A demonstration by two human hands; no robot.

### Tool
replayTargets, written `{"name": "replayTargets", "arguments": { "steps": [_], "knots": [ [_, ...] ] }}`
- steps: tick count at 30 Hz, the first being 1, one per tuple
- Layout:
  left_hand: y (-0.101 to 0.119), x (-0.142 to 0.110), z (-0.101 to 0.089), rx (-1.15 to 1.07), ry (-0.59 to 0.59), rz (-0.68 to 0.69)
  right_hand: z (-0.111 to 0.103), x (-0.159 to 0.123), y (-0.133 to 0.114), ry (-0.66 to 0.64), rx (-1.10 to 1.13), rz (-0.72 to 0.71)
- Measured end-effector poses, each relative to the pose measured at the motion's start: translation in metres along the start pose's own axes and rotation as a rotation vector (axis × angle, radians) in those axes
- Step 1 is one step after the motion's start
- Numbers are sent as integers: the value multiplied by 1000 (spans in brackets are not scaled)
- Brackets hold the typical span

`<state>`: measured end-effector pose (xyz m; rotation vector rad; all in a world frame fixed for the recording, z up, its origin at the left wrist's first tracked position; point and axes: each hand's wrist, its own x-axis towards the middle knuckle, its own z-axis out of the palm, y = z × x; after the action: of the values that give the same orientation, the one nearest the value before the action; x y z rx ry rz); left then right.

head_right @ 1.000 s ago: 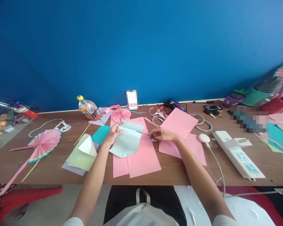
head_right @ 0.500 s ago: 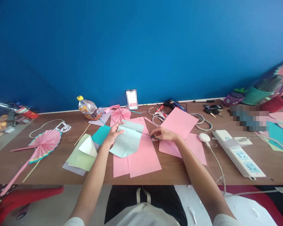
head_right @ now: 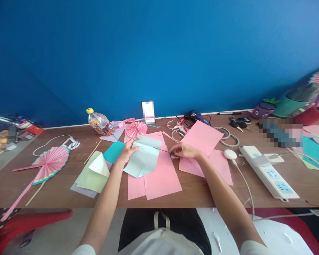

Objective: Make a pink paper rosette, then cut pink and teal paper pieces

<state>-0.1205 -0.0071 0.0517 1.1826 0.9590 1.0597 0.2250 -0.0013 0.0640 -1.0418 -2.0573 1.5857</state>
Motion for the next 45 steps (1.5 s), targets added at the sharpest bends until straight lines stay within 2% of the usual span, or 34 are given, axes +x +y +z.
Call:
{"name": "replayTargets", "arguments": {
  "steps": [9,22,45],
  "knots": [
    [1,-1,0,17,-2,-8,0,-1,0,-8,-5,-13],
    [3,-2,1,-27,6,4,3,-3,-12,10,-14,-5],
    [1,-1,6,-49,-41,10,5,2,-7,40,-85,-30]
  ]
}}
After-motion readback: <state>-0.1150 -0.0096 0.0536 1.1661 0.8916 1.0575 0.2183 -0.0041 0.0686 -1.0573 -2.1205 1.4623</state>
